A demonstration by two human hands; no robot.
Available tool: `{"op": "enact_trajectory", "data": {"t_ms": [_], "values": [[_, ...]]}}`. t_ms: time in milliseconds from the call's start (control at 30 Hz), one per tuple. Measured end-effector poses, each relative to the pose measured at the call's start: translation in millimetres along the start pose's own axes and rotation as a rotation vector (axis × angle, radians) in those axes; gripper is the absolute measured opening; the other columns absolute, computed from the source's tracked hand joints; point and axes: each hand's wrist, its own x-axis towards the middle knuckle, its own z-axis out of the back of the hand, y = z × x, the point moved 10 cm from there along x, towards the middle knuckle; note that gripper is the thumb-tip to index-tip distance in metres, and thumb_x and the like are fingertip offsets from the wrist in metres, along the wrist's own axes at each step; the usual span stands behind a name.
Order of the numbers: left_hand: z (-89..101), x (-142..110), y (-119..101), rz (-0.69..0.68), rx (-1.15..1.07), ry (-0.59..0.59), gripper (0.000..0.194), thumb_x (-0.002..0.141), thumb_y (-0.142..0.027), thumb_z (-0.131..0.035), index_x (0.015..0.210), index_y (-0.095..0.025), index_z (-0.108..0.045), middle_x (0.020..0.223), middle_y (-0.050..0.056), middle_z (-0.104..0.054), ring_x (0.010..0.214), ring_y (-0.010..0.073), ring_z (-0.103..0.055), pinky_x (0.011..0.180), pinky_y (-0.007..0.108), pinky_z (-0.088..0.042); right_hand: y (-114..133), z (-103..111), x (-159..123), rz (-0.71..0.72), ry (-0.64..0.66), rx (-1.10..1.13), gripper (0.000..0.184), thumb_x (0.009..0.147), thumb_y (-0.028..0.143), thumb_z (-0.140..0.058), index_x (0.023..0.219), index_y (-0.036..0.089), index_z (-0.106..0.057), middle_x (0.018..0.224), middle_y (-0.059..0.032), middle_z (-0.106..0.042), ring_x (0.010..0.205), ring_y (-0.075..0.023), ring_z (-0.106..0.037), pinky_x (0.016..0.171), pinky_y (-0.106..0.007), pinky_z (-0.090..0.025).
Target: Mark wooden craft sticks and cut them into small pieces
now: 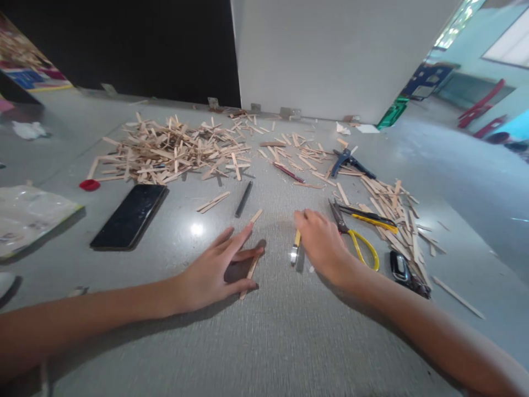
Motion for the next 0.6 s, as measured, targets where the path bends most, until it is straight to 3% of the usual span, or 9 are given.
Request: {"op": "enact_trajectory", "data": {"t_ms": [67, 233, 333, 367, 467, 600], "values": [[0.3, 0.2, -1.4, -0.011, -0.013, 0.005, 0.122, 0.099, -0.062, -0.074, 0.172, -0.03, 0.018, 0.156, 0.012, -0.064, 0.162, 0.0274, -0.038, 0.135, 0.061, -0.018, -16.7, -3.5, 4.0, -0.018, 0.005, -0.081, 0.025, 0.096, 0.006, -0.047, 0.093, 0.022, -0.067, 0.085, -0.0107, -0.072, 0.071, -0.0253, -0.065, 0.053, -0.034, -0.033], [-0.3, 0.0, -1.9, -0.012, -0.021, 0.018, 0.125, 0.098, -0.057, -0.077, 0.17, -0.032, 0.022, 0.152, 0.009, -0.067, 0.165, 0.0247, -0.032, 0.135, 0.063, -0.016, -59.4, 5.7, 11.5, -0.077, 0.065, -0.131, 0.041, 0.091, 0.001, -0.049, 0.12, 0.02, -0.07, 0.097, -0.0128, -0.075, 0.081, -0.0288, -0.07, 0.063, -0.036, -0.045], [-1.0, 0.0, -1.4, 0.003, -0.028, 0.027, 0.124, 0.099, -0.057, -0.077, 0.17, -0.031, 0.021, 0.154, 0.01, -0.065, 0.166, 0.0258, -0.03, 0.134, 0.064, -0.015, -104.3, 10.8, 10.3, -0.184, 0.253, -0.255, 0.029, 0.091, -0.001, -0.053, 0.097, 0.018, -0.074, 0.104, -0.0182, -0.074, 0.096, -0.0323, -0.072, 0.071, -0.037, -0.048], [-1.2, 0.1, -1.7, 0.003, -0.03, 0.03, 0.123, 0.099, -0.056, -0.076, 0.171, -0.031, 0.02, 0.154, 0.01, -0.065, 0.166, 0.0261, -0.03, 0.134, 0.064, -0.015, -126.3, 9.4, 6.1, -0.281, 0.355, -0.299, 0.027, 0.089, -0.003, -0.056, 0.088, 0.018, -0.074, 0.101, -0.0184, -0.075, 0.098, -0.0324, -0.072, 0.071, -0.037, -0.048], [-1.1, 0.4, -3.3, -0.008, -0.034, 0.027, 0.123, 0.101, -0.053, -0.076, 0.17, -0.031, 0.023, 0.152, 0.009, -0.067, 0.165, 0.0258, -0.031, 0.135, 0.065, -0.014, -169.3, 8.1, -2.1, -0.441, 0.518, -0.317, 0.032, 0.077, -0.007, -0.069, 0.056, 0.016, -0.063, 0.067, -0.0148, -0.068, 0.069, -0.0272, -0.071, 0.06, -0.036, -0.045], [-0.6, 0.1, -4.3, -0.019, -0.036, 0.021, 0.125, 0.101, -0.049, -0.077, 0.169, -0.031, 0.027, 0.152, 0.008, -0.067, 0.164, 0.0263, -0.033, 0.134, 0.067, -0.016, -184.0, -2.5, -2.1, -0.471, 0.611, -0.271, 0.04, 0.074, -0.004, -0.074, 0.045, 0.019, -0.059, 0.051, -0.0098, -0.061, 0.055, -0.021, -0.065, 0.055, -0.034, -0.044]]}}
